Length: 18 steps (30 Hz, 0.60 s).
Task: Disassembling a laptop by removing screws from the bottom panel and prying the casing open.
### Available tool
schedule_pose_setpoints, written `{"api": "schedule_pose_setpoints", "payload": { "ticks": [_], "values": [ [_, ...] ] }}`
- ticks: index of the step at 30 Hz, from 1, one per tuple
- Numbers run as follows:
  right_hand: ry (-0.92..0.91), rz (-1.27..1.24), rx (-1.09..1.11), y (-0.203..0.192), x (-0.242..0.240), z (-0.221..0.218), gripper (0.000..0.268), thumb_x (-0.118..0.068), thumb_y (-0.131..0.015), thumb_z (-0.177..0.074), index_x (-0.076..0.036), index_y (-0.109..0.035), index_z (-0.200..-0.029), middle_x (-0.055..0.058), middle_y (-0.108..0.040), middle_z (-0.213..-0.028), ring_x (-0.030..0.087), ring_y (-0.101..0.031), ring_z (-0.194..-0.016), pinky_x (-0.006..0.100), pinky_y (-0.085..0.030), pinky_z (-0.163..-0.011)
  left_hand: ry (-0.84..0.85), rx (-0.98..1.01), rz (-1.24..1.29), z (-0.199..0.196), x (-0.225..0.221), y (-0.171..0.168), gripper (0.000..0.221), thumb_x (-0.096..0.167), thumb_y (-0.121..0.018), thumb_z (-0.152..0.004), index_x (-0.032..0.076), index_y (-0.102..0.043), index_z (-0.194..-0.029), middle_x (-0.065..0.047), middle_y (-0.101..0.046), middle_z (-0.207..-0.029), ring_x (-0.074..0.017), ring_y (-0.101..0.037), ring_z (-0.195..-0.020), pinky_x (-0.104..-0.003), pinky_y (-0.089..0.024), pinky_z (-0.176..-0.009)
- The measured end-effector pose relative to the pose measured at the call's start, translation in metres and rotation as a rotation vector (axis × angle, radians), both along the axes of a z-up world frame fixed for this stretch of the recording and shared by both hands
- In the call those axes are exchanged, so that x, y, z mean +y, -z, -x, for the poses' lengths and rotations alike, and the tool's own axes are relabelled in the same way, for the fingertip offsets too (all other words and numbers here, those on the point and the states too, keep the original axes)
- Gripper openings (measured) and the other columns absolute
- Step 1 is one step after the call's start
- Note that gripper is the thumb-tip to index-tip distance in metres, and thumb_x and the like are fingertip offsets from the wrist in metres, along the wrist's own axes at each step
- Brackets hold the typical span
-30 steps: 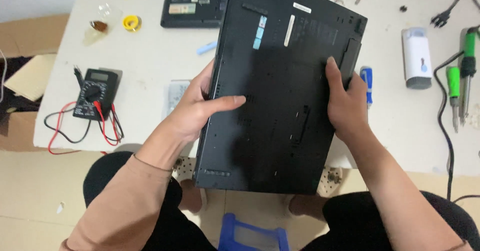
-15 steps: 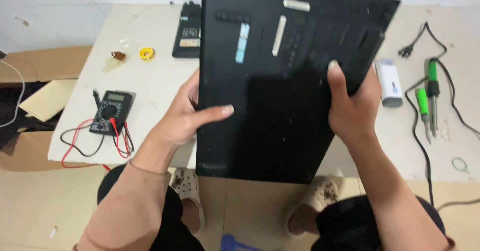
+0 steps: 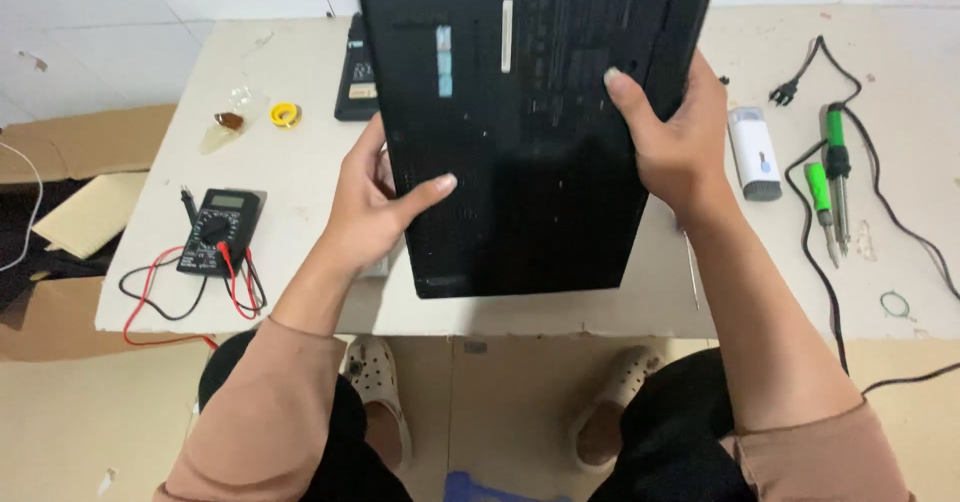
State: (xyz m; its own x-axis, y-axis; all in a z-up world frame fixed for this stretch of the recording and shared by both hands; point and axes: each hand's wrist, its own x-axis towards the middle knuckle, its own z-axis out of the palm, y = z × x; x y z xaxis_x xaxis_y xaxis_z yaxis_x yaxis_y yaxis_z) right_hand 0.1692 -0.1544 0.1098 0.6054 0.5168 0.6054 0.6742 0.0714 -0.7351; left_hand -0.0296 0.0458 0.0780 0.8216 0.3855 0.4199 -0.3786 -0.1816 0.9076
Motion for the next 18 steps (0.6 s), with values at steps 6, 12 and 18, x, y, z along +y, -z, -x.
{"api": "schedule_pose_setpoints", "payload": {
  "ticks": [6,12,18],
  "values": [
    [0.112,0.109,-0.218,-0.009,-0.022,-0.01,0.059,-0.023,-0.083,-0.084,0.007,-0.053,-0.125,0.019,-0.062,-0.118,0.029,-0.055,-0.109,0.042,-0.047,-0.089,-0.164,0.026,-0.127,0.008,0.008,-0.005,0.059,0.007,-0.083,-0.079,0.006,-0.054,-0.13,0.002,-0.057,-0.107,-0.007,-0.051,-0.097,-0.019,-0.044,-0.082],
    [-0.075,0.476,-0.075,-0.042,-0.038,0.019,0.02,-0.003,-0.083,-0.074,-0.009,-0.079,-0.093,0.005,-0.076,-0.081,0.007,-0.064,-0.075,0.025,-0.049,-0.055,-0.372,-0.138,-0.484,0.008,0.015,0.02,0.028,0.015,-0.069,-0.09,0.006,-0.059,-0.114,-0.011,-0.063,-0.112,-0.0263,-0.063,-0.108,-0.038,-0.05,-0.099],
    [-0.012,0.334,-0.268,0.002,-0.066,0.012,0.024,0.0,-0.069,-0.09,-0.001,-0.051,-0.105,0.012,-0.071,-0.117,0.031,-0.069,-0.119,0.035,-0.053,-0.096,-0.322,-0.123,-0.547,0.01,-0.016,0.001,0.017,0.011,-0.061,-0.1,0.004,-0.058,-0.115,-0.014,-0.064,-0.122,-0.0267,-0.062,-0.118,-0.038,-0.046,-0.109]
  ]
}}
